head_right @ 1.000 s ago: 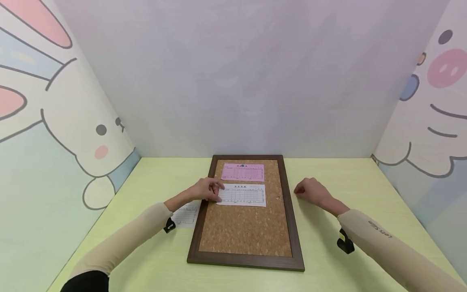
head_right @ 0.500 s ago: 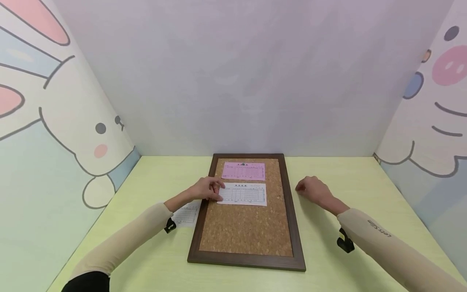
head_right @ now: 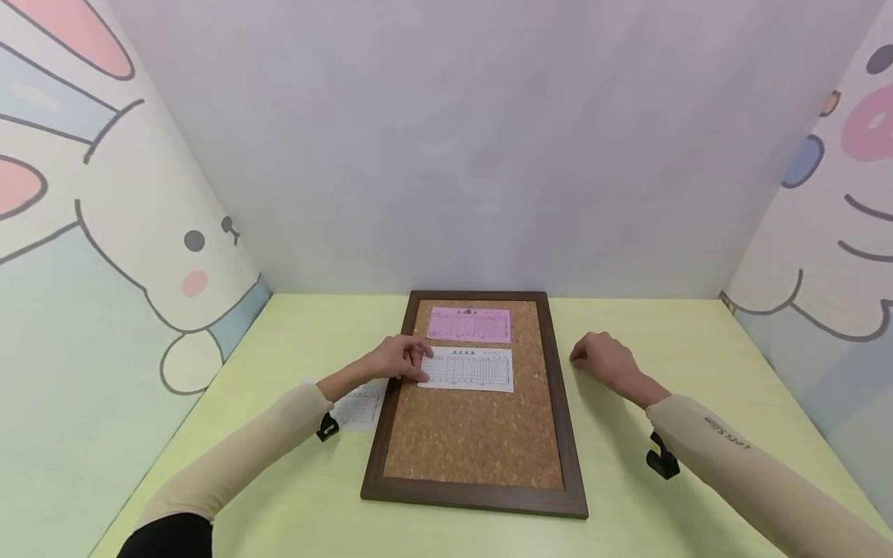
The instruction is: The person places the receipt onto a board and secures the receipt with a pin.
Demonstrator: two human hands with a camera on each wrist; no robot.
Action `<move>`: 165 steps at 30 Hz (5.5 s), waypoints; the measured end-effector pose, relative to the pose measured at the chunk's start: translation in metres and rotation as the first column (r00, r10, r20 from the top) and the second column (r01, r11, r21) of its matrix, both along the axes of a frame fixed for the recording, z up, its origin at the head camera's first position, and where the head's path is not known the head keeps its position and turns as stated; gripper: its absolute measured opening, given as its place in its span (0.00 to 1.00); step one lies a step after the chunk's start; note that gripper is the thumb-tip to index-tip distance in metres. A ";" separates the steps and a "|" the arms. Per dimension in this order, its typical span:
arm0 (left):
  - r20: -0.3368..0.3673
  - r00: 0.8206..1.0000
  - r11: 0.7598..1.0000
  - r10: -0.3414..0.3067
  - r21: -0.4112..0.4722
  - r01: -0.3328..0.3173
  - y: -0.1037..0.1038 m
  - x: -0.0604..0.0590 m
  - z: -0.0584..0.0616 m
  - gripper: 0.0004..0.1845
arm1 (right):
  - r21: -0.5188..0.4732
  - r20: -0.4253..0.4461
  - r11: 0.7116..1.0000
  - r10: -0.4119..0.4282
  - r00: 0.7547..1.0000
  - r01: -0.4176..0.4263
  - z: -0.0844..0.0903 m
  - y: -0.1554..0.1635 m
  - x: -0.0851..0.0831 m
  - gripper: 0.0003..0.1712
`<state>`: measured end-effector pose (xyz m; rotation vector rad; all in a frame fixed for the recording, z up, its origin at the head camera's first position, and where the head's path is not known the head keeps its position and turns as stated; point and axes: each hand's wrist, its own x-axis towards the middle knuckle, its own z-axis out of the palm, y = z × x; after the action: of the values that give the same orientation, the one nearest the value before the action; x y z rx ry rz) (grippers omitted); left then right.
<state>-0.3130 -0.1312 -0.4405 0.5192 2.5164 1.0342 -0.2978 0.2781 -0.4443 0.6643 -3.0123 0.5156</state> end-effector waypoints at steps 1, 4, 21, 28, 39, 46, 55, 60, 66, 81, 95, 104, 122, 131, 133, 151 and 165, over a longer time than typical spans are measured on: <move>-0.001 1.000 1.000 -0.005 -0.002 0.005 0.000 0.000 -0.001 0.20 | -0.001 -0.002 1.000 0.001 1.000 -0.001 0.000 0.000 0.000 0.03; -0.004 1.000 1.000 -0.017 -0.005 0.017 0.000 0.000 -0.001 0.20 | -0.008 -0.010 1.000 -0.002 1.000 0.002 -0.001 0.001 0.001 0.03; -0.006 1.000 1.000 -0.011 -0.010 0.010 0.001 0.003 0.001 0.20 | -0.119 0.081 0.992 -0.024 0.996 0.034 0.009 0.000 0.000 0.08; -0.005 1.000 1.000 -0.012 -0.008 0.012 0.001 0.006 0.003 0.20 | -0.151 0.075 0.988 -0.002 0.997 0.014 0.009 -0.003 0.000 0.08; -0.017 1.000 1.000 -0.015 -0.005 0.015 0.000 0.005 0.004 0.20 | -0.182 0.052 0.983 0.027 0.998 -0.017 0.019 -0.021 -0.001 0.04; -0.015 1.000 1.000 -0.011 -0.001 0.011 -0.001 0.005 0.003 0.20 | -0.189 0.066 0.982 0.012 0.998 0.001 0.019 -0.029 -0.002 0.03; -0.002 1.000 1.000 0.010 -0.014 -0.010 0.000 0.007 0.001 0.20 | -0.198 0.083 0.980 0.011 0.996 0.006 0.021 -0.037 0.000 0.03; -0.013 1.000 1.000 0.007 -0.011 -0.007 -0.001 0.007 0.002 0.20 | -0.206 0.061 0.978 0.023 0.998 -0.010 0.021 -0.043 0.001 0.03; -0.012 1.000 1.000 0.001 -0.002 -0.001 -0.001 0.006 0.002 0.21 | -0.218 0.047 0.976 0.030 0.998 -0.019 0.016 -0.054 0.000 0.03; -0.011 1.000 1.000 -0.011 -0.001 0.011 0.002 0.003 0.001 0.20 | -0.233 0.089 0.973 0.020 0.996 0.001 0.011 -0.073 -0.006 0.02; -0.008 1.000 1.000 -0.003 -0.010 0.003 0.001 0.002 -0.001 0.20 | -0.251 0.100 0.968 0.018 0.995 0.008 0.008 -0.073 -0.004 0.02; -0.019 1.000 1.000 -0.018 -0.003 0.018 0.001 0.003 -0.003 0.20 | -0.294 0.111 0.956 0.010 0.994 0.023 -0.001 -0.087 -0.008 0.05; 0.002 1.000 1.000 -0.021 0.004 0.021 0.001 0.004 -0.004 0.20 | -0.299 0.070 0.954 0.010 0.997 0.011 -0.011 -0.144 -0.017 0.06; 0.024 1.000 1.000 -0.016 0.004 0.016 -0.001 0.003 -0.006 0.20 | -0.291 0.158 0.957 0.032 0.987 0.015 -0.011 -0.161 -0.022 0.06; 0.021 1.000 1.000 -0.016 0.003 0.016 -0.001 0.003 -0.005 0.20 | -0.296 0.166 0.955 0.037 0.985 0.014 -0.010 -0.164 -0.023 0.06; 0.008 1.000 1.000 -0.012 0.000 0.012 -0.001 0.003 -0.006 0.19 | -0.242 0.105 0.970 0.010 0.994 0.016 -0.015 -0.170 -0.023 0.05; -0.026 0.999 1.000 -0.024 -0.013 0.024 -0.002 0.003 -0.009 0.19 | -0.152 0.068 0.988 0.050 0.996 -0.040 -0.012 -0.170 -0.018 0.06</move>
<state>-0.3103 -0.1330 -0.4495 0.5611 2.5316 1.0078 -0.3163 0.1081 -0.4567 0.7199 -2.9900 0.7766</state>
